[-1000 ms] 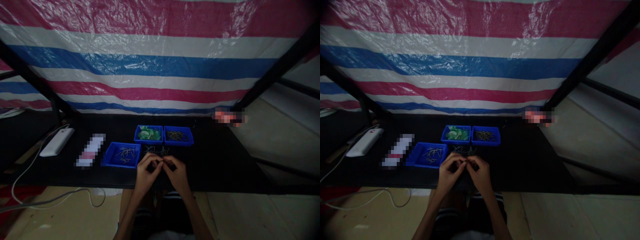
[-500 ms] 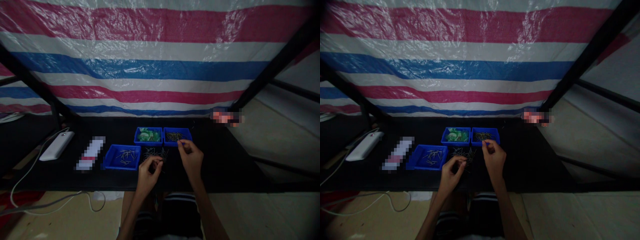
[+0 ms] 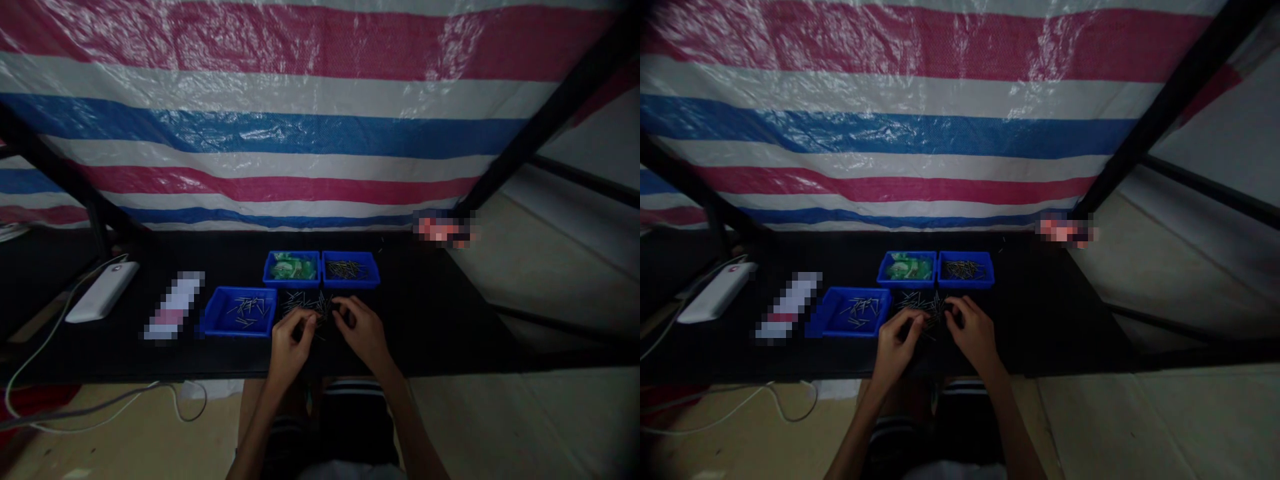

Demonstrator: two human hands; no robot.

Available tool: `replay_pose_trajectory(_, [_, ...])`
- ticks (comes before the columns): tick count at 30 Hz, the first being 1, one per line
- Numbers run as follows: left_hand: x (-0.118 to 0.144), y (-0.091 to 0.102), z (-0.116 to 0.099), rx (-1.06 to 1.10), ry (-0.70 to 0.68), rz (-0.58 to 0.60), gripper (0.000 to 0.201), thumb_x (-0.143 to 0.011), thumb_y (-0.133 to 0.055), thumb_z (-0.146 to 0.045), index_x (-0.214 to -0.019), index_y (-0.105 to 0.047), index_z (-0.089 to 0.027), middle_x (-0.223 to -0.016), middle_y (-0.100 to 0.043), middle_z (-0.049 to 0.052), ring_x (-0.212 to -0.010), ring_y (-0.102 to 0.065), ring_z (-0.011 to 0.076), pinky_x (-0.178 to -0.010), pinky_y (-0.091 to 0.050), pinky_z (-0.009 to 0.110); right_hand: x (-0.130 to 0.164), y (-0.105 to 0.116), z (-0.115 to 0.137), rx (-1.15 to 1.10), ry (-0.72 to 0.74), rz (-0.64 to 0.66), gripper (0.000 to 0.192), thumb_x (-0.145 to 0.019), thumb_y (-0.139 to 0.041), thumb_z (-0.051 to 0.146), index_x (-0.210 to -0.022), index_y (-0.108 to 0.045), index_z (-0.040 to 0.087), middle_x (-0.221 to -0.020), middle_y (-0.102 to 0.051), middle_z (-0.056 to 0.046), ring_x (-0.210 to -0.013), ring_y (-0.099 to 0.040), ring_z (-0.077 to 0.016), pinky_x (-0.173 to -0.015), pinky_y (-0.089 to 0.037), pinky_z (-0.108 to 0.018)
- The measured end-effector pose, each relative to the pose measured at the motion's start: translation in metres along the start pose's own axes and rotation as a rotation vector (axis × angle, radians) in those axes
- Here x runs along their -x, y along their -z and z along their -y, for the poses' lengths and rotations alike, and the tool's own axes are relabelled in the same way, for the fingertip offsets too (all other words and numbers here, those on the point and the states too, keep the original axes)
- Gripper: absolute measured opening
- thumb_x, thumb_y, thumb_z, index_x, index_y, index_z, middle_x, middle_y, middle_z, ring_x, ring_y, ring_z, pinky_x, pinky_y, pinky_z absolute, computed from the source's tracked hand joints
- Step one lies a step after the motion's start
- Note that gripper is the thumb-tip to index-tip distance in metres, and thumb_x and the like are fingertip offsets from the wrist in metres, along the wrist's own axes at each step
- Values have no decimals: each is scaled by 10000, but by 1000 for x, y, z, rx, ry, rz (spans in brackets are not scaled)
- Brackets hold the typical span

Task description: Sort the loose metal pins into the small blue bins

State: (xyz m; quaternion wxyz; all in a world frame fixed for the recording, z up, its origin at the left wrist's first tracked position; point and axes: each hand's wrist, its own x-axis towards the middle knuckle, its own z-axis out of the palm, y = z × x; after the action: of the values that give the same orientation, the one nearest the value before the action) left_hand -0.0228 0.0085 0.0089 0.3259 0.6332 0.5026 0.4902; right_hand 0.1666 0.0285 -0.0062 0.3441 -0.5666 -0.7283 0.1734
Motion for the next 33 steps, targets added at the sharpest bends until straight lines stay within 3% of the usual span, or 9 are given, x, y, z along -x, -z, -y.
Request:
replay_pose_trajectory(10, [0, 0, 1, -8, -5, -28, 249, -1021, -565, -327, -897, -733, -191, -853, -734, 43, -821, -685, 193, -755, -506, 285, -4, 3, -2, -37, 34, 85, 78, -934, -659, 210, -936, -725, 252, -900, -645, -11, -750, -635, -162, -657, -478, -270])
replay_pose_trajectory(20, [-1, 0, -1, -20, -24, -16, 224, -1014, -570, -296, -895, -729, -192, -852, -732, 39, -810, -678, 183, -742, -504, 273, -3, 5, -1, -78, 56, 101, 104, -950, -626, 227, -925, -723, 253, -926, -666, -23, -811, -640, -182, -708, -488, -287])
replay_pose_trajectory(24, [0, -3, 3, -11, -6, -36, 149, -996, -604, -275, -1064, -718, -206, -864, -722, 18, -773, -669, 156, -727, -508, 248, -2, 8, -3, -140, 41, 118, 94, -956, -614, 227, -927, -703, 242, -940, -677, -16, -781, -618, -167, -718, -478, -284])
replay_pose_trajectory(28, [0, -6, 5, -23, -48, -36, 261, -982, -628, -250, -1239, -663, -224, -878, -697, 6, -736, -651, 138, -725, -522, 241, 1, 7, -2, -267, 6, 121, 104, -964, -601, 263, -960, -701, 236, -878, -703, -8, -720, -617, -160, -660, -471, -270])
replay_pose_trajectory(33, [-1, -6, 4, -70, -135, -27, 132, -995, -607, -222, -1035, -732, -217, -979, -702, 53, -917, -680, 185, -824, -535, 284, 6, 1, 9, -325, 6, 85, 108, -969, -591, 270, -945, -689, 230, -790, -694, -2, -672, -623, -158, -634, -484, -266])
